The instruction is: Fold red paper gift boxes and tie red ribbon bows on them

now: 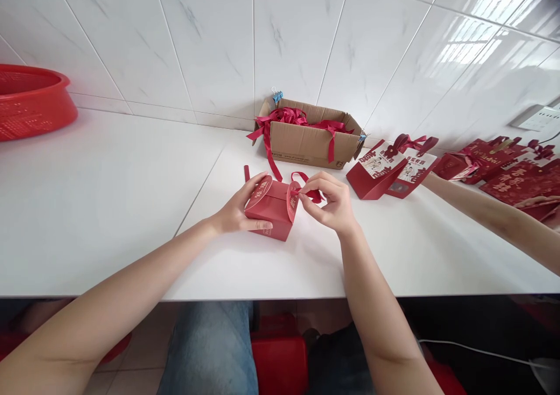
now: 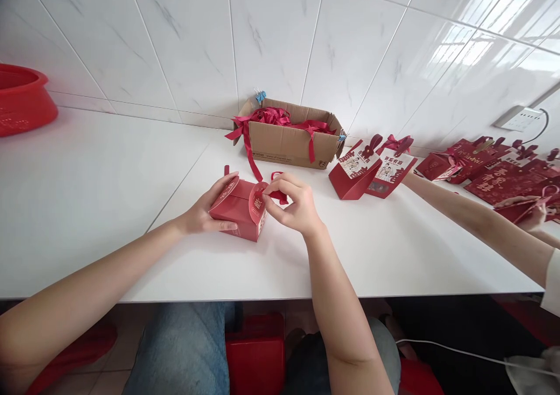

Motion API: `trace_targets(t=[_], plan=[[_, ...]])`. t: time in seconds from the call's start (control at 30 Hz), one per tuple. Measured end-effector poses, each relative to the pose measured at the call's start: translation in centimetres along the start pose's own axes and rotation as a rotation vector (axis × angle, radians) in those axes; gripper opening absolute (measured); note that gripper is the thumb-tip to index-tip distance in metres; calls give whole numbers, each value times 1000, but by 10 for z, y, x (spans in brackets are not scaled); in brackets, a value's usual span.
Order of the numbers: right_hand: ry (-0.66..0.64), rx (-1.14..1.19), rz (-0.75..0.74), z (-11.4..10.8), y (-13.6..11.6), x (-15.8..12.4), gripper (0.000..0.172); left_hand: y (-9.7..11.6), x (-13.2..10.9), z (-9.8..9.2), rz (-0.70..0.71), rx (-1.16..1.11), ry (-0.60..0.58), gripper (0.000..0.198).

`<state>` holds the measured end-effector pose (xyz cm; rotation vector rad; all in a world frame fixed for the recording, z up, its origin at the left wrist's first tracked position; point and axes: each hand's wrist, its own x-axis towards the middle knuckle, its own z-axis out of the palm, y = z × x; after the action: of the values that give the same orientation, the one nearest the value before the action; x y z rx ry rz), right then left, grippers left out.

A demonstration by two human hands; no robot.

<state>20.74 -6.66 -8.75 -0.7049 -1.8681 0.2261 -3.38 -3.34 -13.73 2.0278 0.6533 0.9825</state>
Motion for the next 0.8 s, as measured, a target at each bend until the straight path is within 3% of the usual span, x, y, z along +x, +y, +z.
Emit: trace_targets(t=[0.1,0.33,0.57,0.7,0.8], plan=[[-30,5,-24,2,0,0,3,2,1,1,7,-8,-5,107],[-45,12,-49,2,0,-1,18,4,-1,3,4,-13,-26,105],[-52,120,132,5,2,-4,11,1,0,4,0,-39,-17,105],[-51,115,93,6,2,-3,3,3,0,4,-2,-35,-16,105],[-58,155,68,5,3,-2,9,5,1,4,0,-25,-14,104]])
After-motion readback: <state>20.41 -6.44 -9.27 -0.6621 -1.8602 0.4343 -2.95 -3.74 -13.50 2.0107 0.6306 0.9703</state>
